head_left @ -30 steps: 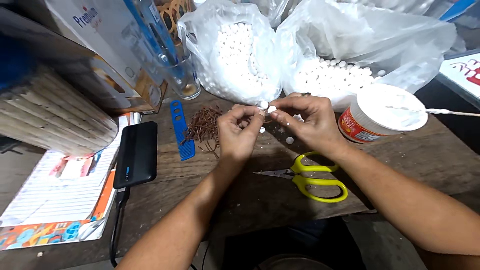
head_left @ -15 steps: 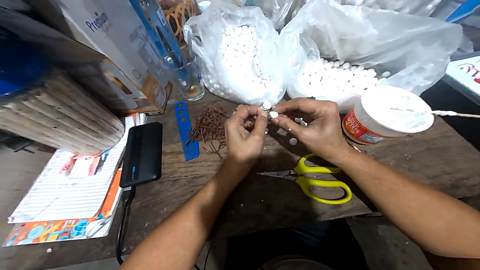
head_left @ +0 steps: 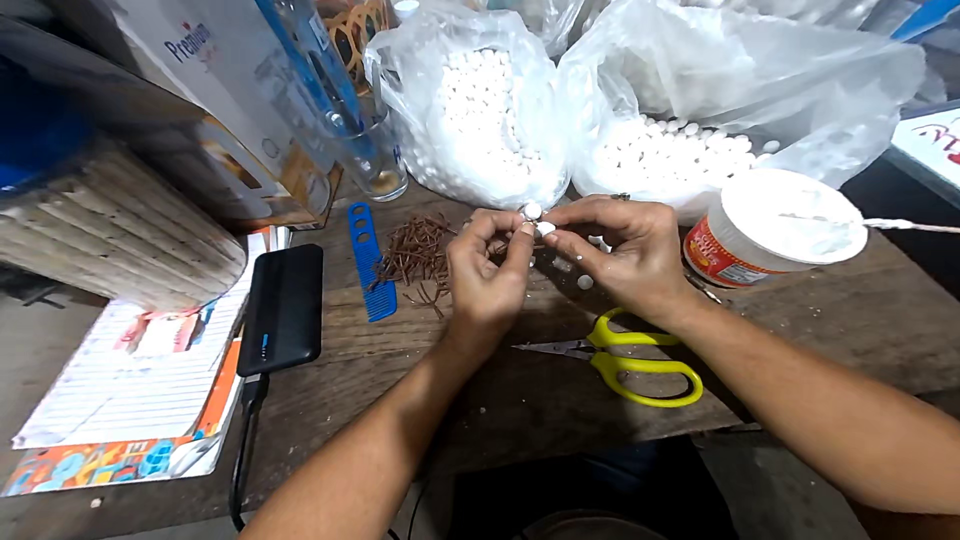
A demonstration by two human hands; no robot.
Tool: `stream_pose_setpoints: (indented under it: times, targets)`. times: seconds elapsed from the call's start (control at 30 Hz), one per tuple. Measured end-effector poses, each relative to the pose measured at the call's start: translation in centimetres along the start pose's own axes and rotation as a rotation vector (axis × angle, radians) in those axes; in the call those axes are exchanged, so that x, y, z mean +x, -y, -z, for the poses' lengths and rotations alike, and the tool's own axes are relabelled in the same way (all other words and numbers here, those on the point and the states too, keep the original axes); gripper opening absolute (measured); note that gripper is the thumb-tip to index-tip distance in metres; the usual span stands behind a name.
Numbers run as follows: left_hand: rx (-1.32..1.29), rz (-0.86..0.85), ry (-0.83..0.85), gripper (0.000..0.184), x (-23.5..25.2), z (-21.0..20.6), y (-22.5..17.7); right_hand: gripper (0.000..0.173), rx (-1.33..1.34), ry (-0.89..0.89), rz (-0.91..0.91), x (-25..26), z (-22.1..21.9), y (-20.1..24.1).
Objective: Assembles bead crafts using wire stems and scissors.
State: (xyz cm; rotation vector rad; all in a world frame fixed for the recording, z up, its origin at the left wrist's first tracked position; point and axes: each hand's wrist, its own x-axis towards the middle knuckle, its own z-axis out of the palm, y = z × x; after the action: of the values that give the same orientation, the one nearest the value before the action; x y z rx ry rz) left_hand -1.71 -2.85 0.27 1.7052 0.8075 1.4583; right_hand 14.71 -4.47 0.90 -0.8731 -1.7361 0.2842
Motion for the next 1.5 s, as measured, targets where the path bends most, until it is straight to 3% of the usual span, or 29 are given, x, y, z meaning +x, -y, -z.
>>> stream_pose_setpoints:
  times: [0.77,0.97,1.13,1.3,1.5]
  targets:
    - [0.032,-0.066,-0.010,0.007,0.1,0.0,0.6,0.012,-0.011,-0.012,-0.009,-0.1,-0.4,-0.1]
    - [-0.156,0.172,-0.051,0.011,0.8,0.5,0.2,0.025,0.100,-0.004,-0.144,1.1,1.5,0.7]
    - [-0.406,0.380,-0.035,0.020,1.5,0.7,-0.5,0.011,0.118,0.041,-0.310,0.9,1.2,0.1]
    - [-0.530,0.422,0.033,0.026,1.4,0.4,-0.2,0.011,0.201,0.158,-0.402,0.8,-0.1,0.8]
    - [-0.563,0.503,-0.043,0.028,1.4,-0.1,-0.5,0.007,0.219,0.051,-0.352,0.8,-0.4,0.5]
